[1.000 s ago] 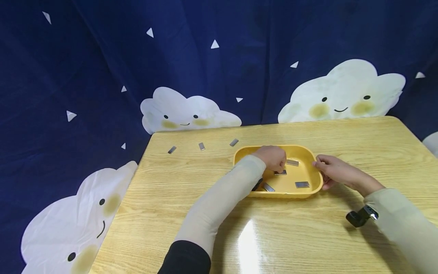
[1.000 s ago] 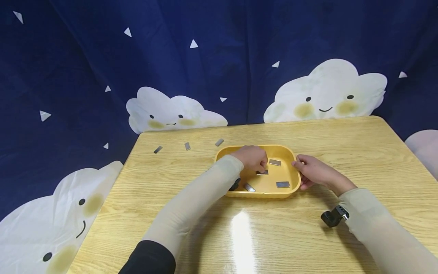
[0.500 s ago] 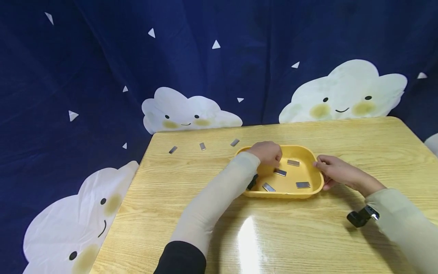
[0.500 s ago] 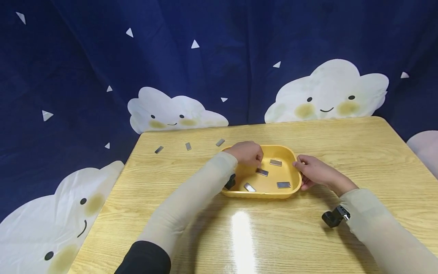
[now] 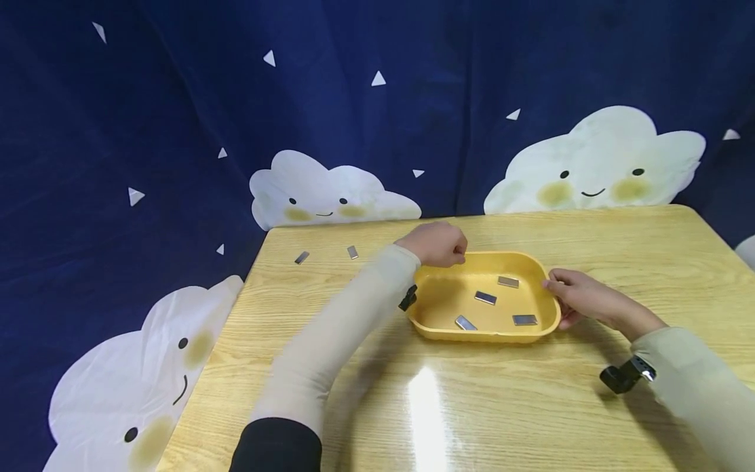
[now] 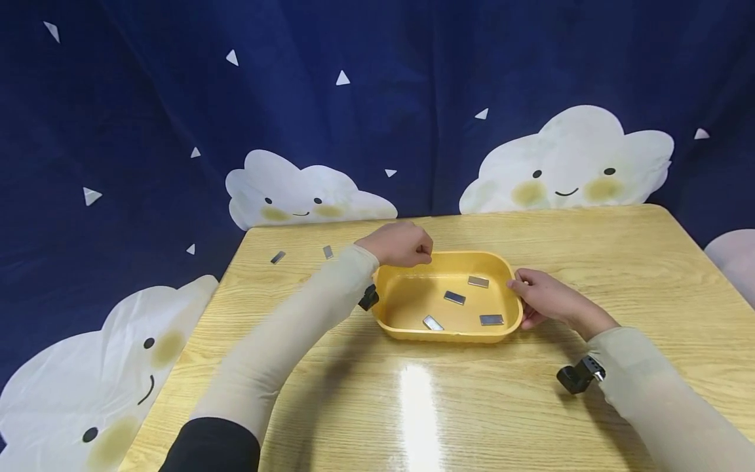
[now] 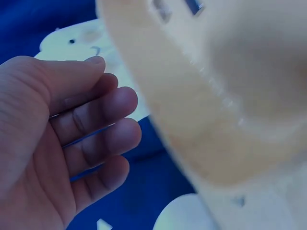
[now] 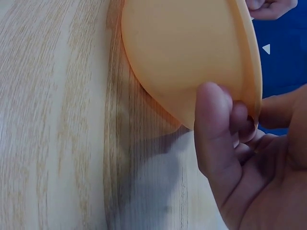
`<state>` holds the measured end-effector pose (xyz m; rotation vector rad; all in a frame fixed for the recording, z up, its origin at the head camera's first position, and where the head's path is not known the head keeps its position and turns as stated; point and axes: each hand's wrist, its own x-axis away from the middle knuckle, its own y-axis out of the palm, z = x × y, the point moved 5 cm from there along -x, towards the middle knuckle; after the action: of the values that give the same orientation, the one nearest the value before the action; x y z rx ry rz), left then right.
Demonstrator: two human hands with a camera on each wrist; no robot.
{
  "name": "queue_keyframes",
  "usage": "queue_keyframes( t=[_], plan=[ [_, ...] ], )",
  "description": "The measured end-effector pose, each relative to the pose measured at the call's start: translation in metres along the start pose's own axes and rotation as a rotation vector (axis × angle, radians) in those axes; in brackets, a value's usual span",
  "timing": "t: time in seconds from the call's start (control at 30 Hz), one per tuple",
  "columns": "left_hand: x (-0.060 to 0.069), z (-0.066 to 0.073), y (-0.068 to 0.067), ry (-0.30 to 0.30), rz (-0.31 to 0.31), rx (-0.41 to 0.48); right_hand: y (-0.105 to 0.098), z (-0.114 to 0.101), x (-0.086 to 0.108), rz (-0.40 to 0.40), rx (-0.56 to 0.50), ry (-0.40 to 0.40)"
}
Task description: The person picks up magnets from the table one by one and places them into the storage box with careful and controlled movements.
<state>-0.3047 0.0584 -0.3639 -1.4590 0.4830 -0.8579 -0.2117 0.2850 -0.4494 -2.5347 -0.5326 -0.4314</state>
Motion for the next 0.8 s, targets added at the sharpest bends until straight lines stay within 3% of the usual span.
queue_keyframes(
  t=[0.17, 0.47, 0.6, 0.8],
  plan=[
    [0.018, -0.012, -0.017, -0.02, 0.027, 0.014, 0.001, 0.0, 0.0, -0.002, -0.005, -0.001],
    [0.045, -0.044, -0.026, -0.055, 0.083, 0.02, 0.0, 0.001, -0.001, 0.008, -0.007, 0.007],
    [0.059, -0.062, -0.037, -0.07, 0.124, 0.063, 0.002, 0.0, -0.001, 0.01, -0.011, 0.008],
    [0.077, -0.078, -0.047, -0.102, 0.134, 0.106, 0.001, -0.001, 0.0, 0.011, -0.015, 0.0]
  ],
)
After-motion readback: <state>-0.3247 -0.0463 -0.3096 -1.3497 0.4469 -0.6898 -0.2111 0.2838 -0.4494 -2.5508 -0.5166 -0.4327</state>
